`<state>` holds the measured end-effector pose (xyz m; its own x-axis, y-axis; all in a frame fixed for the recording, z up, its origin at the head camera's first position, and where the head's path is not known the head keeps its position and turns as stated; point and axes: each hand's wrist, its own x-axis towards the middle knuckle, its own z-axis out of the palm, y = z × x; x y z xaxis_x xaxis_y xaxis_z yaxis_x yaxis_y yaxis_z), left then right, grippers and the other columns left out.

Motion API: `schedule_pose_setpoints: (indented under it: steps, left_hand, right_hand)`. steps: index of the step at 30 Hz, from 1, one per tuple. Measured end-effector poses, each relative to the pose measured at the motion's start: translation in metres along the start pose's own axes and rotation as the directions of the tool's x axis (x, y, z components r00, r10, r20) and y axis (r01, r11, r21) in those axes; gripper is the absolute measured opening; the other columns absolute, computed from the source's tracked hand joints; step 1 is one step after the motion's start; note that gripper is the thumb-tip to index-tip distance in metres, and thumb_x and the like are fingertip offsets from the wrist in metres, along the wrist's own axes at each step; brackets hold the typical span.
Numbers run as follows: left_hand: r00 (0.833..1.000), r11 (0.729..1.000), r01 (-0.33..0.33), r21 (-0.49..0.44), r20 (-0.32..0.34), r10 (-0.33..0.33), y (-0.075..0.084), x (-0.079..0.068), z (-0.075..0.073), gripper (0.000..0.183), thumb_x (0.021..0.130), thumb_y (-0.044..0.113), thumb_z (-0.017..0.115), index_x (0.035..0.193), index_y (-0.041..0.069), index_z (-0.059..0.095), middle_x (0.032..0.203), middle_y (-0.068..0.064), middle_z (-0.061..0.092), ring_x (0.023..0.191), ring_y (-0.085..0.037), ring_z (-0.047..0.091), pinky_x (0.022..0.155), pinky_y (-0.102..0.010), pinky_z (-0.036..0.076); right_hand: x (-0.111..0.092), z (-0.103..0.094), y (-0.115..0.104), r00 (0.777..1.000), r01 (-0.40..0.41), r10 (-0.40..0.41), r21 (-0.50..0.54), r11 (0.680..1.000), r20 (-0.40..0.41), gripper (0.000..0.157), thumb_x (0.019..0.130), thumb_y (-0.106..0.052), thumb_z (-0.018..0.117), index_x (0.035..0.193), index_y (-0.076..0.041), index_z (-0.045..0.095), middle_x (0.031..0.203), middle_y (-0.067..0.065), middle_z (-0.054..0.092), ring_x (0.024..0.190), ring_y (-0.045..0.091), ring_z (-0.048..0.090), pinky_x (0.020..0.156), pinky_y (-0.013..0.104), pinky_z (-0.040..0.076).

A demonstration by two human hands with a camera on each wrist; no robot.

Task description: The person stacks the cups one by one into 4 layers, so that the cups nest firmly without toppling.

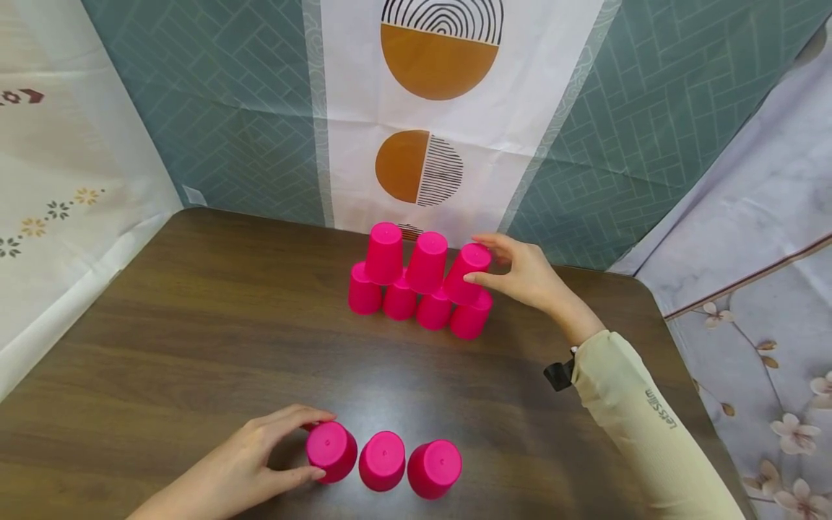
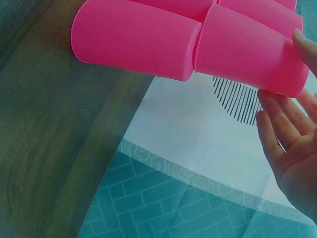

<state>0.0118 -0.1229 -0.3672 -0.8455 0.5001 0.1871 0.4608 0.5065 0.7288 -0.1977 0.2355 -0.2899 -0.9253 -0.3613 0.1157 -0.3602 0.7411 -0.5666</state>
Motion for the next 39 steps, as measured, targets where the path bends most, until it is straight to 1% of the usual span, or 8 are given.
schedule_pose_setpoints:
  steps: [9, 14, 17, 21, 24, 28, 32, 39]
  left_hand:
    - [0.997, 0.998, 0.057, 0.017, 0.046, -0.057, -0.002, 0.001, -0.001, 0.047, 0.081, 0.046, 0.068, 0.121, 0.027, 0.056, 0.113, 0.019, 0.058, 0.095, -0.004, 0.058, 0.079, -0.030, 0.051]
    - [0.995, 0.998, 0.063, -0.014, 0.074, -0.062, -0.003, 0.003, 0.002, 0.046, 0.081, 0.049, 0.066, 0.121, 0.028, 0.056, 0.111, 0.019, 0.058, 0.096, -0.003, 0.057, 0.080, -0.030, 0.051]
    - [0.996, 0.999, 0.046, -0.027, 0.071, -0.044, -0.004, 0.004, 0.003, 0.044, 0.082, 0.047, 0.067, 0.120, 0.028, 0.056, 0.109, 0.020, 0.058, 0.095, -0.003, 0.057, 0.080, -0.030, 0.051]
    - [0.997, 0.997, 0.027, -0.071, 0.078, -0.021, -0.007, 0.006, 0.001, 0.042, 0.082, 0.043, 0.068, 0.119, 0.029, 0.055, 0.108, 0.019, 0.059, 0.094, -0.002, 0.058, 0.080, -0.028, 0.051]
    - [0.997, 0.995, 0.021, -0.101, 0.077, -0.013, -0.009, 0.008, -0.004, 0.041, 0.082, 0.042, 0.069, 0.119, 0.028, 0.056, 0.108, 0.018, 0.059, 0.094, -0.002, 0.058, 0.081, -0.028, 0.051]
    - [0.999, 0.994, 0.000, -0.105, 0.052, 0.005, -0.010, 0.015, -0.014, 0.041, 0.081, 0.041, 0.070, 0.118, 0.027, 0.057, 0.107, 0.018, 0.060, 0.092, -0.002, 0.058, 0.081, -0.028, 0.051]
    - [0.999, 0.997, 0.020, -0.080, 0.044, -0.017, -0.008, 0.025, -0.028, 0.043, 0.079, 0.042, 0.071, 0.117, 0.028, 0.057, 0.105, 0.019, 0.060, 0.091, -0.002, 0.057, 0.080, -0.028, 0.051]
    - [1.000, 1.000, 0.013, -0.007, 0.015, -0.013, 0.000, 0.054, -0.052, 0.049, 0.075, 0.039, 0.077, 0.118, 0.025, 0.058, 0.104, 0.019, 0.061, 0.093, -0.001, 0.057, 0.081, -0.027, 0.050]
  right_hand:
    - [-0.014, -0.004, 0.002, 0.998, 0.062, -0.063, -0.041, 0.997, -0.029, 0.069, 0.074, -0.031, 0.079, 0.135, -0.016, 0.049, 0.129, 0.007, 0.056, 0.114, 0.028, 0.055, 0.094, 0.047, 0.043]
    - [-0.027, -0.004, 0.006, 0.985, 0.125, -0.135, -0.097, 0.987, -0.109, 0.069, 0.072, -0.026, 0.081, 0.133, -0.012, 0.050, 0.138, 0.008, 0.047, 0.124, 0.029, 0.045, 0.096, 0.051, 0.040]
    - [-0.039, -0.001, 0.005, 0.951, 0.194, -0.225, -0.157, 0.968, -0.212, 0.064, 0.069, -0.020, 0.083, 0.126, -0.011, 0.056, 0.140, 0.008, 0.044, 0.127, 0.030, 0.042, 0.097, 0.053, 0.037]
    - [-0.057, 0.004, -0.004, 0.875, 0.315, -0.378, -0.236, 0.919, -0.304, 0.058, 0.065, -0.013, 0.084, 0.118, -0.009, 0.062, 0.137, 0.009, 0.047, 0.125, 0.029, 0.043, 0.097, 0.052, 0.035]
    - [-0.069, 0.008, -0.013, 0.833, 0.394, -0.455, -0.238, 0.887, -0.316, 0.052, 0.074, -0.031, 0.079, 0.117, -0.008, 0.063, 0.135, 0.009, 0.050, 0.122, 0.028, 0.047, 0.098, 0.045, 0.034]
    - [-0.082, 0.018, -0.022, 0.805, 0.465, -0.503, -0.191, 0.864, -0.316, 0.053, 0.083, -0.048, 0.064, 0.118, -0.008, 0.063, 0.132, 0.008, 0.053, 0.119, 0.027, 0.049, 0.101, 0.033, 0.034]
    - [-0.099, 0.031, -0.030, 0.809, 0.489, -0.506, -0.137, 0.862, -0.299, 0.051, 0.081, -0.042, 0.070, 0.119, -0.009, 0.062, 0.129, 0.008, 0.055, 0.118, 0.024, 0.051, 0.103, 0.024, 0.033]
    - [-0.129, 0.059, -0.047, 0.845, 0.498, -0.488, -0.012, 0.867, -0.221, 0.054, 0.073, -0.026, 0.080, 0.122, -0.012, 0.060, 0.123, 0.002, 0.060, 0.114, 0.016, 0.054, 0.099, 0.018, 0.037]
